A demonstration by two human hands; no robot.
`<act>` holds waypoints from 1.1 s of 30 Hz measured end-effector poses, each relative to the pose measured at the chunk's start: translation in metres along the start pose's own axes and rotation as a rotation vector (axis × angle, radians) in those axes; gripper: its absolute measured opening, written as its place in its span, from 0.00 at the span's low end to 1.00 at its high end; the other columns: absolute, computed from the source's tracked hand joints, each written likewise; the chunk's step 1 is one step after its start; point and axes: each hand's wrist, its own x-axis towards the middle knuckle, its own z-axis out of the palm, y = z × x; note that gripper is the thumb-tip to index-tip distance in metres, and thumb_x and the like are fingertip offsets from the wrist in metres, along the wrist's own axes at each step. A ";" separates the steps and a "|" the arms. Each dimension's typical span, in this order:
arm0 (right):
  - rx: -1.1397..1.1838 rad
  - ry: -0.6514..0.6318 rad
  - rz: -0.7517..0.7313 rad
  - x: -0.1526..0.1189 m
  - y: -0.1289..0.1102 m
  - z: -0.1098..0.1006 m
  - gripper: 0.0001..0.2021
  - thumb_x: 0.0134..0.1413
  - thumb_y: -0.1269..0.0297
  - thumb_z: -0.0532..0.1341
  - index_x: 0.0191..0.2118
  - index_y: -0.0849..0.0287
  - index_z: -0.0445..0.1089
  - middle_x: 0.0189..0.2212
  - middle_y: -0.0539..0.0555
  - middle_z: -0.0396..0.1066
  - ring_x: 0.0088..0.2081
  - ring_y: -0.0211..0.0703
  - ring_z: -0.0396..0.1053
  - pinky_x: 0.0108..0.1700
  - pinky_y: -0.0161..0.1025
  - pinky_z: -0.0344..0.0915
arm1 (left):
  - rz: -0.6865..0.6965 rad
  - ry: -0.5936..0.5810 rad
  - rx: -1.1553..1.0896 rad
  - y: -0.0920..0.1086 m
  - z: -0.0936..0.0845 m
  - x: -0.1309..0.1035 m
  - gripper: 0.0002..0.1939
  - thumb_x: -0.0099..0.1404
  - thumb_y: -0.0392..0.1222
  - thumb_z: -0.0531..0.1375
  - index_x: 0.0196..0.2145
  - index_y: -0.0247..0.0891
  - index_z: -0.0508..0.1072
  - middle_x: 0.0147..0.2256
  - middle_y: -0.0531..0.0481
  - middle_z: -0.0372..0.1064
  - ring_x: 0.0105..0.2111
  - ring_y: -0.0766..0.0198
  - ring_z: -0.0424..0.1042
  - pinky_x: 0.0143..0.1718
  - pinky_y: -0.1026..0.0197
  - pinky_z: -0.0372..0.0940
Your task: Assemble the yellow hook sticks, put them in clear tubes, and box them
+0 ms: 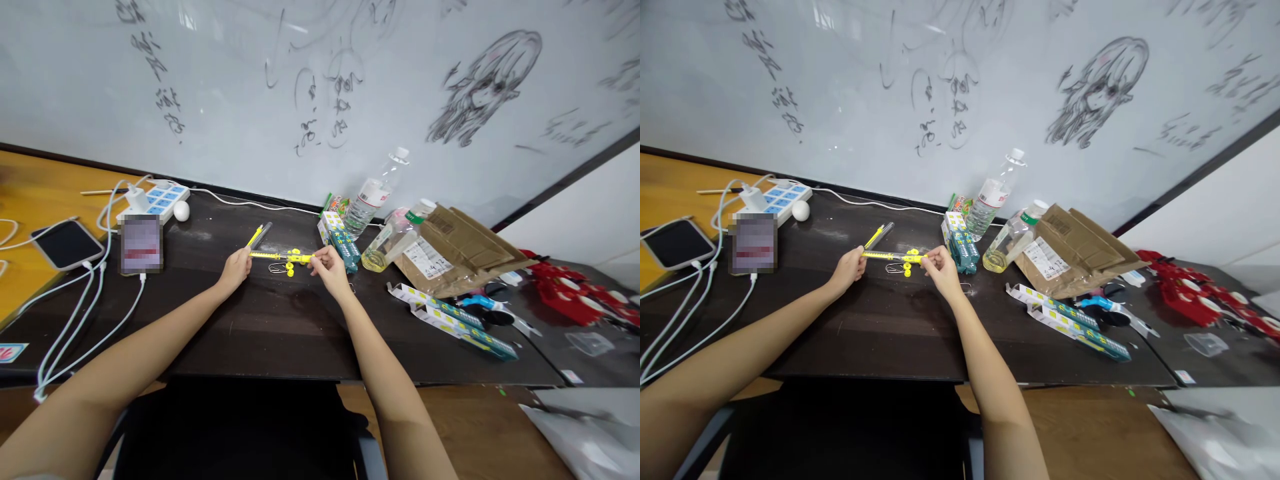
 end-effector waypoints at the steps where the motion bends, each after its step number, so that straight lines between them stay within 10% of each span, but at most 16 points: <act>1: 0.008 0.001 0.010 0.000 0.001 0.000 0.16 0.49 0.51 0.63 0.32 0.56 0.59 0.21 0.46 0.67 0.22 0.34 0.65 0.23 0.31 0.64 | -0.001 0.001 -0.002 0.000 0.000 0.000 0.16 0.66 0.48 0.47 0.23 0.40 0.53 0.15 0.61 0.45 0.12 0.74 0.45 0.12 0.71 0.43; 33: 0.128 -0.030 0.058 0.000 0.011 0.011 0.18 0.47 0.48 0.64 0.32 0.58 0.61 0.19 0.43 0.63 0.17 0.30 0.61 0.20 0.31 0.63 | -0.034 -0.036 0.031 0.003 0.001 -0.001 0.18 0.67 0.48 0.46 0.21 0.40 0.52 0.14 0.61 0.44 0.11 0.74 0.44 0.12 0.70 0.44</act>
